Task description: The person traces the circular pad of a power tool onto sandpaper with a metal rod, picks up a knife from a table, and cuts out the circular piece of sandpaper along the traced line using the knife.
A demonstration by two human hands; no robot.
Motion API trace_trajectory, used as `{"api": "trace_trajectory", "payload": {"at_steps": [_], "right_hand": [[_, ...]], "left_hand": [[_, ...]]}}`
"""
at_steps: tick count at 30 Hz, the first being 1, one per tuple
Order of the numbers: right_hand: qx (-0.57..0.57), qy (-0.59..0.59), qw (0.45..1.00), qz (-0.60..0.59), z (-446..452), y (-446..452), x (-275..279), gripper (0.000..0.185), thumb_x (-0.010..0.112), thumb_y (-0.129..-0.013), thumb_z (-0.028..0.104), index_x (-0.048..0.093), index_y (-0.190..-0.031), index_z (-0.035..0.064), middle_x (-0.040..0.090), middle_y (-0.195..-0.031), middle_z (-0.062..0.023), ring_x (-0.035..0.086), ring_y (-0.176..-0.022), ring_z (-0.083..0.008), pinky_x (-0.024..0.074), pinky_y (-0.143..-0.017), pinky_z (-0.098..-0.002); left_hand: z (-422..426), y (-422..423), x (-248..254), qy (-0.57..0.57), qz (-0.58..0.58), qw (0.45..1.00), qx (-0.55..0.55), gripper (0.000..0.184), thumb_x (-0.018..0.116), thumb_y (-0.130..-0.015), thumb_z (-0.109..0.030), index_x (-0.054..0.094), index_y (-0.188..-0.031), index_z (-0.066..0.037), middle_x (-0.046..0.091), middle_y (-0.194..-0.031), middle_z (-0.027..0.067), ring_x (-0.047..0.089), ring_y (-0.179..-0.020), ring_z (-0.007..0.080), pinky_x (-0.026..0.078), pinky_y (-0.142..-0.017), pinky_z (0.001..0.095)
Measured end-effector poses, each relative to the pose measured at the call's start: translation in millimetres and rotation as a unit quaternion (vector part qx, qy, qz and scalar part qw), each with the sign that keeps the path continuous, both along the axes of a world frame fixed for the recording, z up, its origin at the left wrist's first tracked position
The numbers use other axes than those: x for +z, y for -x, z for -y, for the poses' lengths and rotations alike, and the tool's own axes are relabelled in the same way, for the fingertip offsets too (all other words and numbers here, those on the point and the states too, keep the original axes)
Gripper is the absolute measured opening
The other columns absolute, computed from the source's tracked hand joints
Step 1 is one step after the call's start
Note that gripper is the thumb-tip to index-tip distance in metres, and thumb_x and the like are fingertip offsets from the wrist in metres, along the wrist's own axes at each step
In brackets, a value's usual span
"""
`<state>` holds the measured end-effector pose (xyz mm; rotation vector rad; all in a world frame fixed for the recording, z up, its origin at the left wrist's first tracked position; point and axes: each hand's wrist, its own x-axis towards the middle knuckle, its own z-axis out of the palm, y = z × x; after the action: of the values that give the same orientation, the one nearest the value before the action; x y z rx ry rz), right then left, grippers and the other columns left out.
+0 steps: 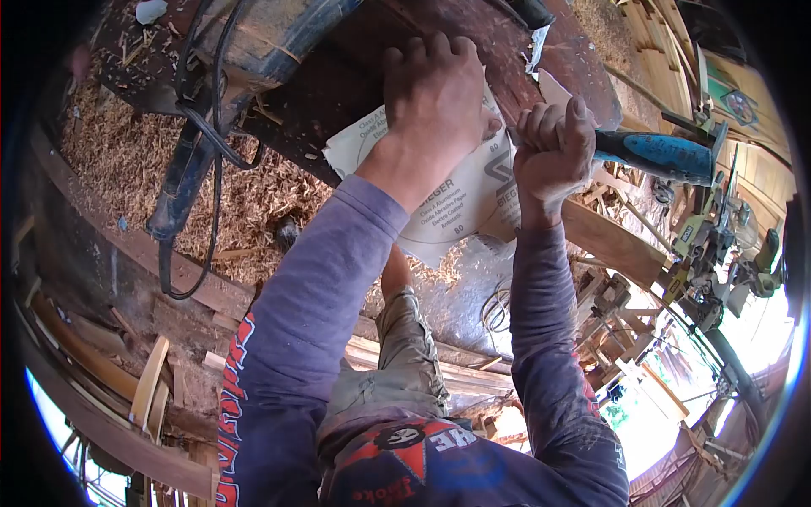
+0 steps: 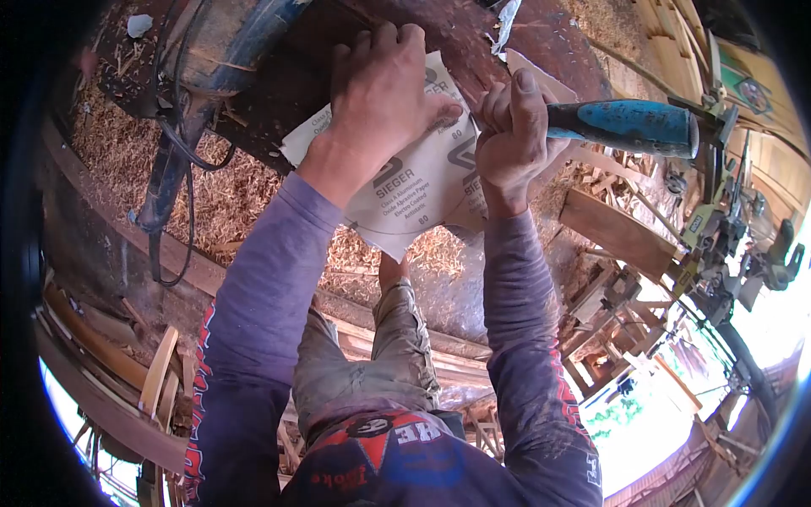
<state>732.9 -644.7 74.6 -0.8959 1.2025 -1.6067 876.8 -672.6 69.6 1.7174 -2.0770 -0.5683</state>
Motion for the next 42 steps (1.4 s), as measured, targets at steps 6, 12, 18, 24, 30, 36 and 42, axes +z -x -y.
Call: {"api": "trace_trajectory", "payload": {"at_steps": [6,12,18,24,30,36,42], "right_hand": [[0.009,0.008,1.000,0.002,-0.4,0.3,0.0,0.048,0.057,-0.097,0.023,0.028,-0.059,0.0158,0.022,-0.053,0.0031,0.020,-0.047,-0.0108,0.0216,-0.048,-0.0297],[0.007,0.003,1.000,-0.008,1.3,-2.8,2.5,0.048,0.058,-0.096,0.024,0.029,-0.059,0.0153,0.022,-0.053,0.0026,0.021,-0.047,-0.0108,0.0211,-0.047,-0.0297],[-0.007,-0.027,0.999,-0.019,4.1,-6.7,3.4,0.046,0.060,-0.094,0.024,0.031,-0.060,0.0146,0.022,-0.054,0.0023,0.021,-0.047,-0.0112,0.0211,-0.047,-0.0294],[-0.007,-0.055,0.998,-0.021,5.0,-4.1,3.6,0.045,0.061,-0.093,0.023,0.031,-0.061,0.0145,0.021,-0.054,0.0023,0.021,-0.047,-0.0112,0.0229,-0.047,-0.0290],[-0.006,-0.052,0.998,-0.026,1.8,-7.4,4.6,0.048,0.061,-0.093,0.022,0.028,-0.059,0.0155,0.021,-0.053,0.0024,0.020,-0.047,-0.0113,0.0216,-0.045,-0.0299],[-0.013,-0.057,0.997,-0.041,-1.9,-7.3,7.2,0.050,0.060,-0.093,0.022,0.026,-0.058,0.0163,0.020,-0.052,0.0025,0.019,-0.047,-0.0111,0.0199,-0.045,-0.0304],[-0.016,-0.041,0.998,-0.036,-5.1,-4.3,4.1,0.051,0.060,-0.092,0.022,0.024,-0.057,0.0165,0.020,-0.052,0.0025,0.019,-0.046,-0.0110,0.0205,-0.045,-0.0301]], "left_hand": [[1.4,-0.1,1.7,-0.017,0.006,1.000,-0.001,0.064,0.089,-0.067,-0.042,0.058,-0.108,-0.005,0.063,-0.109,0.0152,0.061,-0.109,0.0334,0.044,-0.091,0.0508],[0.9,1.4,-1.2,-0.009,-0.002,1.000,0.010,0.067,0.089,-0.066,-0.044,0.059,-0.111,-0.004,0.064,-0.110,0.0166,0.061,-0.110,0.0346,0.042,-0.096,0.0512],[2.8,3.4,-8.8,0.045,0.023,0.998,0.023,0.048,0.081,-0.075,-0.040,0.070,-0.104,-0.004,0.068,-0.111,0.0166,0.063,-0.109,0.0305,0.042,-0.095,0.0456],[6.1,3.0,-0.7,-0.024,-0.019,0.999,0.040,0.048,0.082,-0.070,-0.046,0.075,-0.090,-0.003,0.073,-0.091,0.0178,0.069,-0.089,0.0335,0.044,-0.085,0.0471],[8.2,5.9,-1.5,-0.061,-0.027,0.996,0.063,0.029,0.075,-0.074,-0.031,0.076,-0.092,-0.009,0.074,-0.099,0.0115,0.067,-0.100,0.0273,0.041,-0.092,0.0420],[7.9,5.8,-1.3,-0.068,-0.026,0.995,0.067,0.029,0.075,-0.074,-0.031,0.076,-0.093,-0.010,0.074,-0.099,0.0114,0.067,-0.100,0.0271,0.041,-0.092,0.0418],[9.2,2.9,7.2,-0.085,-0.036,0.994,0.052,0.029,0.074,-0.073,-0.030,0.075,-0.094,-0.010,0.074,-0.098,0.0122,0.067,-0.099,0.0271,0.041,-0.093,0.0424]]}}
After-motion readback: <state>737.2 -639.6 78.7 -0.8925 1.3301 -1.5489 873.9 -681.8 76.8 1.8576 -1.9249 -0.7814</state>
